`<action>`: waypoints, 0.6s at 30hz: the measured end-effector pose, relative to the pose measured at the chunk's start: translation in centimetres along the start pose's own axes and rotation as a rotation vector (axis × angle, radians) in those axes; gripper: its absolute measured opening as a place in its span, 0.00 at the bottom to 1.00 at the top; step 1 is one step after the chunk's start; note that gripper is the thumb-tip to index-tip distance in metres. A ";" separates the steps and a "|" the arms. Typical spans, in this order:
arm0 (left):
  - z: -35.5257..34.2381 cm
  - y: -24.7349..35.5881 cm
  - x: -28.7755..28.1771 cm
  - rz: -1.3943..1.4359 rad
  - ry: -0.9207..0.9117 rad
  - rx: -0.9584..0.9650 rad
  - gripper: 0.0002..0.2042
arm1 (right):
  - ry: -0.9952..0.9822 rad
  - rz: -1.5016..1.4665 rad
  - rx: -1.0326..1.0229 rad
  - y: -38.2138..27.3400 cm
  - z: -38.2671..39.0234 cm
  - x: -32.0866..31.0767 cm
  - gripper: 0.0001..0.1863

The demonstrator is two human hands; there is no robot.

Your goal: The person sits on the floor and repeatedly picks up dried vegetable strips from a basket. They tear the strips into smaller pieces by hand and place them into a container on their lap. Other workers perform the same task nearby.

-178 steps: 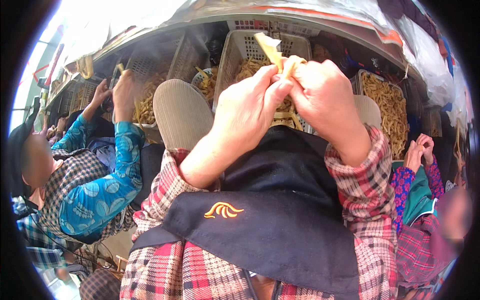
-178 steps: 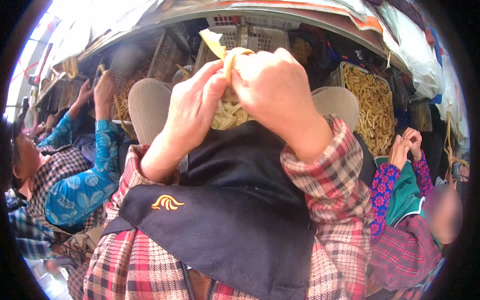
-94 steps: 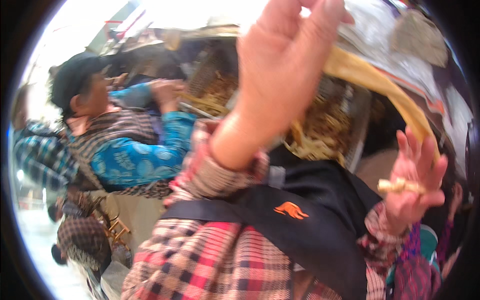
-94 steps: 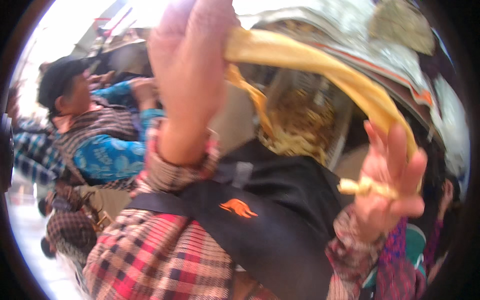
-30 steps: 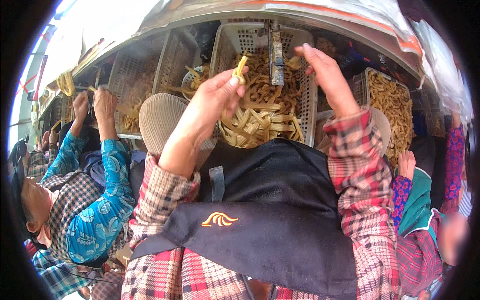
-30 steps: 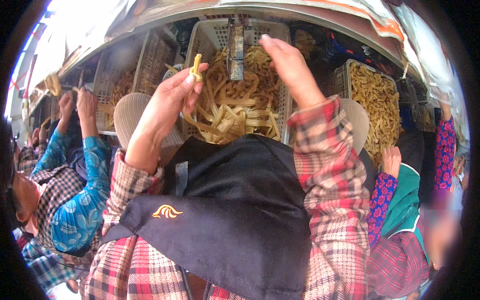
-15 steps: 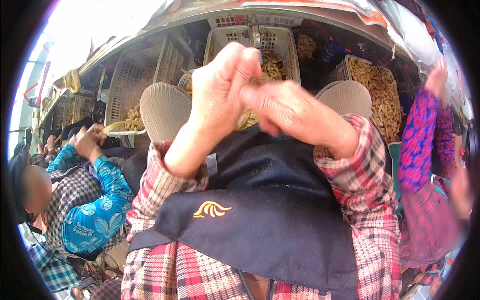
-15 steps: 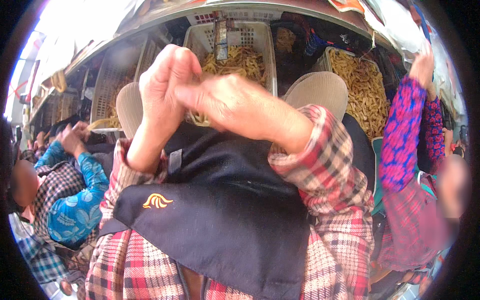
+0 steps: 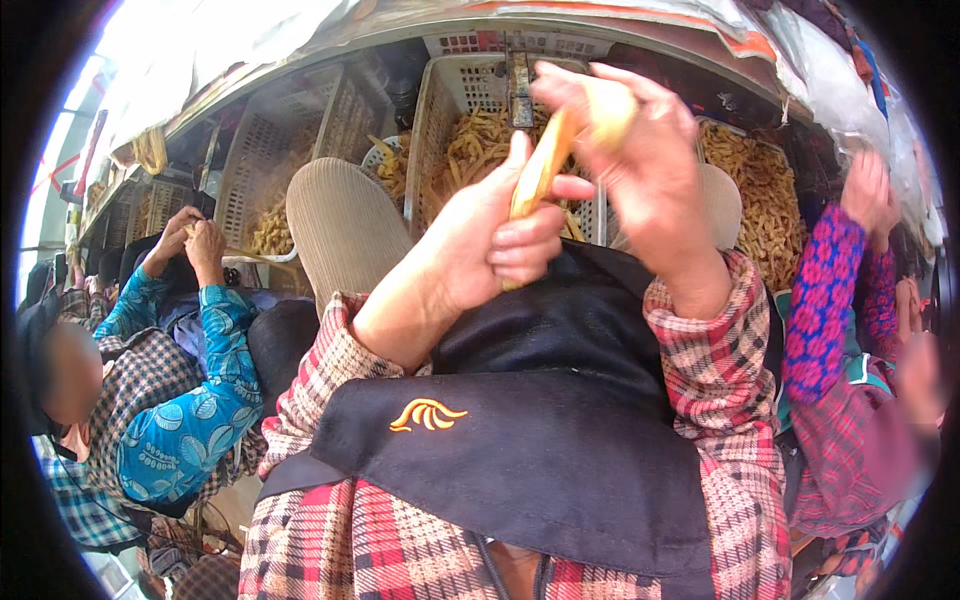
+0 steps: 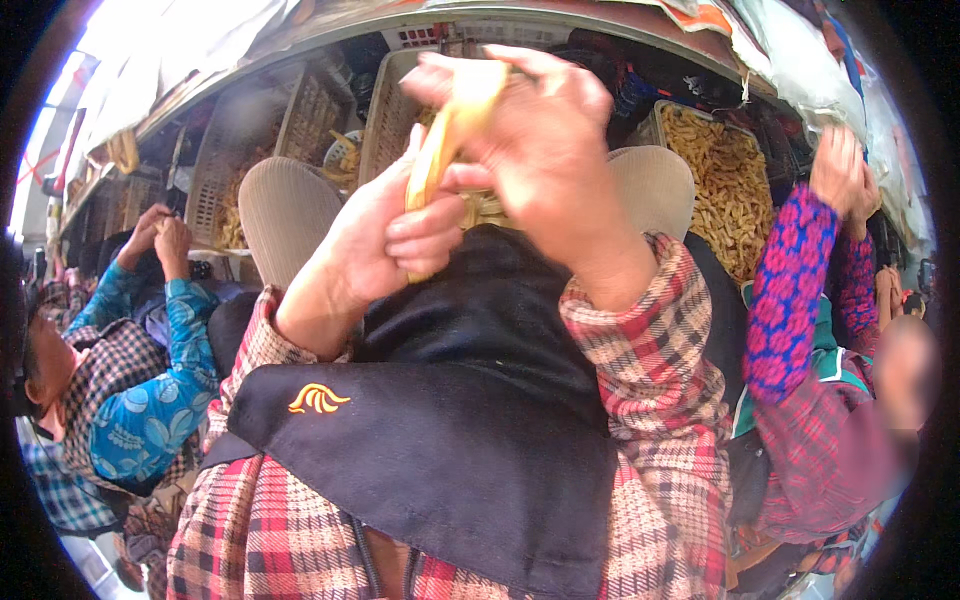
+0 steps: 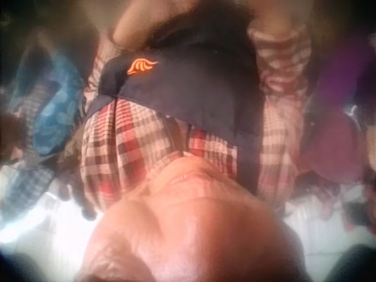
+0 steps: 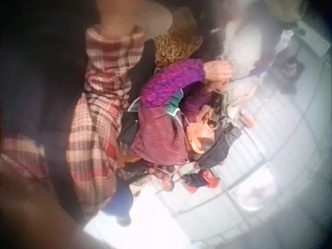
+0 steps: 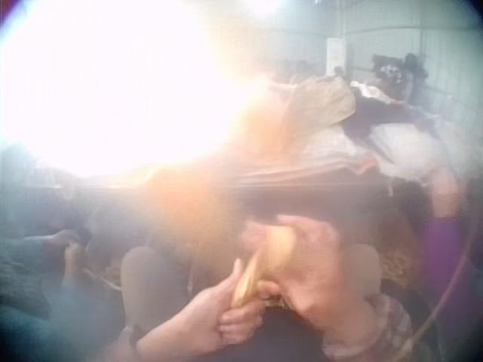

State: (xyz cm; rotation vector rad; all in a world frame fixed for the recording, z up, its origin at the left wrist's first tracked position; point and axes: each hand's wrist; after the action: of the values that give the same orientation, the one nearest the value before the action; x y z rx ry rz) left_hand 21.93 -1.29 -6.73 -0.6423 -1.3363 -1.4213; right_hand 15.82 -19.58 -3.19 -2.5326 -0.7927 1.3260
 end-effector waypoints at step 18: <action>-0.6 -0.2 -0.3 -1.478 0.378 0.722 0.18 | -0.060 0.136 0.008 -0.3 0.0 2.4 0.08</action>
State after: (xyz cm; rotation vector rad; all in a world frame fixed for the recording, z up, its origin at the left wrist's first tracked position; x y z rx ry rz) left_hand 22.01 -1.76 -7.17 1.3072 -1.8768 -1.7350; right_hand 16.81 -18.06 -4.75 -2.5920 -0.6341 1.4490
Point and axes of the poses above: each hand's wrist, its own z-axis away from the middle knuckle, its own x-axis out of the palm, y = z × x, and after that the axes turned 4 degrees about x, right-handed
